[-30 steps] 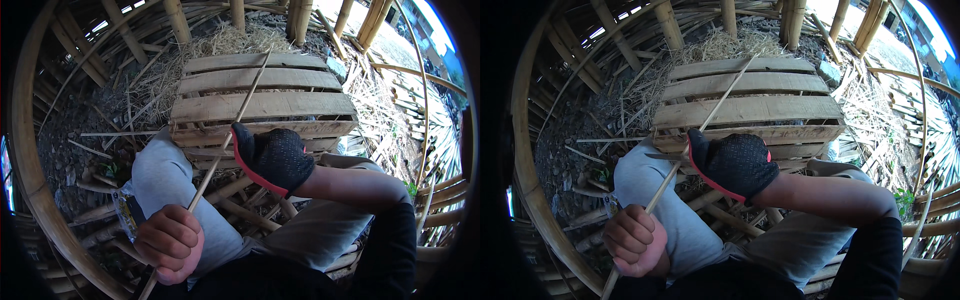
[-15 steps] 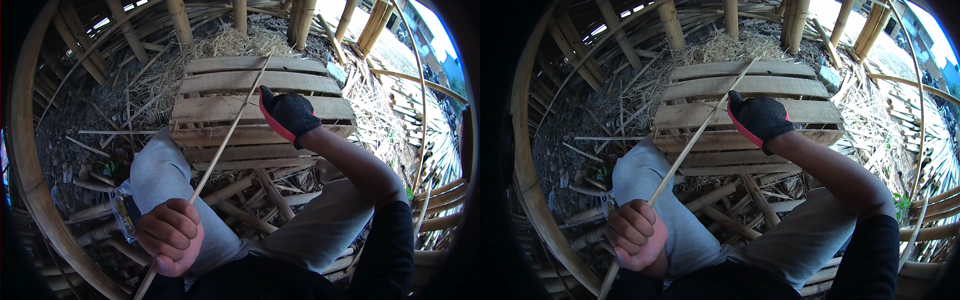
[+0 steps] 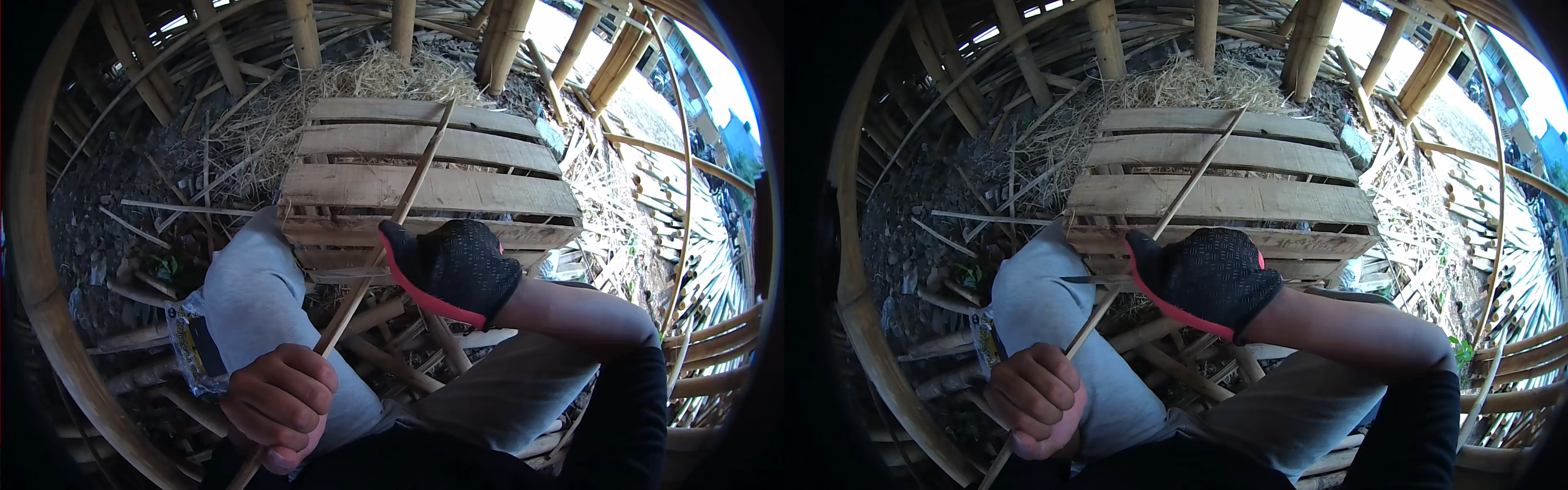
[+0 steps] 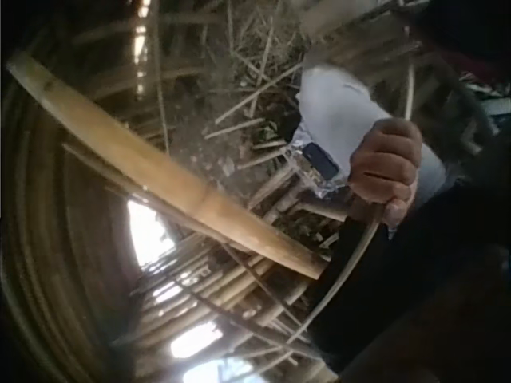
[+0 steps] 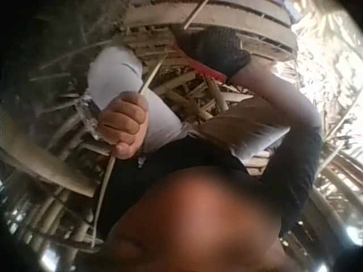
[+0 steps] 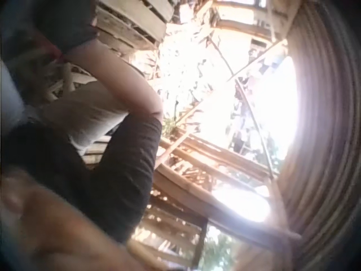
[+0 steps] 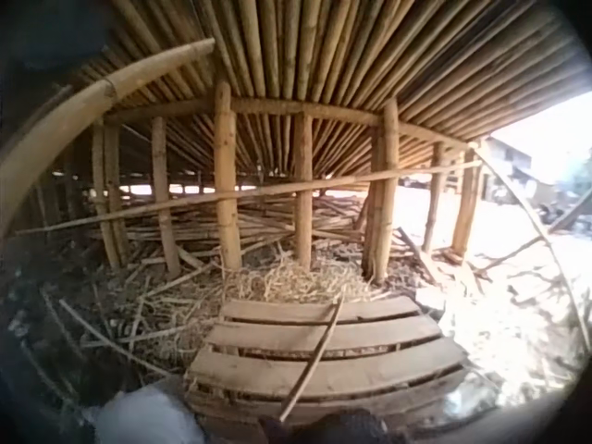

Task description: The person sits and uses a knife to shave and smooth a thin bamboo stick. They repeatedly scrape the surface of the stick with the blade, rotating it to work different sides.

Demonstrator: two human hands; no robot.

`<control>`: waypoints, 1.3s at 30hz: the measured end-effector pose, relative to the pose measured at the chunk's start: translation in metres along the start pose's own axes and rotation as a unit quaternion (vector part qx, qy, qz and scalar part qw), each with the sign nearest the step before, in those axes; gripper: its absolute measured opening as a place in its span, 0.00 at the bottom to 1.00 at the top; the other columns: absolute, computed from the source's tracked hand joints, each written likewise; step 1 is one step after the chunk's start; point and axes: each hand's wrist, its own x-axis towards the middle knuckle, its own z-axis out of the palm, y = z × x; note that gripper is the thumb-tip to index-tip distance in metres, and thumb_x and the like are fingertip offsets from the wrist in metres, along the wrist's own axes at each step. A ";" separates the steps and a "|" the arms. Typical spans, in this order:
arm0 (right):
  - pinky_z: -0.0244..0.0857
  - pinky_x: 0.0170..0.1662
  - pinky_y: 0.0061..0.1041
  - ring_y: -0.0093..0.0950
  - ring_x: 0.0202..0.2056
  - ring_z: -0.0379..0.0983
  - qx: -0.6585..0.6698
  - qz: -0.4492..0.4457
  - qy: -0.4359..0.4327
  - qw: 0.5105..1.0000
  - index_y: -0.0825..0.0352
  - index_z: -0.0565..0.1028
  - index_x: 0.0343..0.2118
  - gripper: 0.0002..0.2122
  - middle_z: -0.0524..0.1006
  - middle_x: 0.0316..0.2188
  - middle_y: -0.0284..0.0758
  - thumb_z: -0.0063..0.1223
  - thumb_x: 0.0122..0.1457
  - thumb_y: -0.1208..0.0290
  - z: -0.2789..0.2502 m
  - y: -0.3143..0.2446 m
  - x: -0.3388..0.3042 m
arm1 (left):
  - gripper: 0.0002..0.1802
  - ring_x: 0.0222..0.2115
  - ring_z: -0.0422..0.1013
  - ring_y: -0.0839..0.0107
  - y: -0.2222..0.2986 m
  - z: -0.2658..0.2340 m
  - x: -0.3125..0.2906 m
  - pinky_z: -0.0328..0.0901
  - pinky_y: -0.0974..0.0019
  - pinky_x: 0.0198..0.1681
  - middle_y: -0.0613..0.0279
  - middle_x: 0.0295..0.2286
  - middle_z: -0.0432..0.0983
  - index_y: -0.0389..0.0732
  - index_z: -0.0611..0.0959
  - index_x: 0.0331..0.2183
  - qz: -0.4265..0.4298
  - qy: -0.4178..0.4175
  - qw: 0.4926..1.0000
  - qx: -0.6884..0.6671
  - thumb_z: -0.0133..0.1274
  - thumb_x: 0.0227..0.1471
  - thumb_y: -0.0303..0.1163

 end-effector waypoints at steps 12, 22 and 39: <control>0.67 0.30 0.47 0.51 0.24 0.75 0.092 0.014 0.078 0.993 0.66 0.79 0.44 0.22 0.76 0.19 0.51 0.34 0.72 0.55 0.014 0.006 0.010 | 0.29 0.08 0.50 0.79 0.000 0.005 -0.002 0.49 0.72 0.16 0.74 0.08 0.54 0.48 0.61 0.09 0.007 0.105 0.993 0.046 0.45 0.62 0.35; 0.69 0.32 0.45 0.49 0.25 0.76 0.011 0.064 0.053 0.996 0.59 0.75 0.52 0.20 0.75 0.17 0.47 0.35 0.71 0.53 0.024 0.046 0.034 | 0.28 0.08 0.51 0.79 0.004 0.005 -0.007 0.48 0.72 0.16 0.74 0.08 0.54 0.48 0.61 0.10 0.001 0.092 0.995 0.037 0.46 0.62 0.34; 0.74 0.46 0.38 0.41 0.45 0.78 0.031 -0.020 0.033 0.999 0.49 0.76 0.55 0.16 0.78 0.45 0.43 0.44 0.67 0.65 0.022 0.080 0.027 | 0.29 0.09 0.49 0.79 0.002 -0.004 -0.002 0.45 0.70 0.18 0.74 0.08 0.52 0.49 0.58 0.11 -0.025 0.151 0.986 0.069 0.44 0.64 0.37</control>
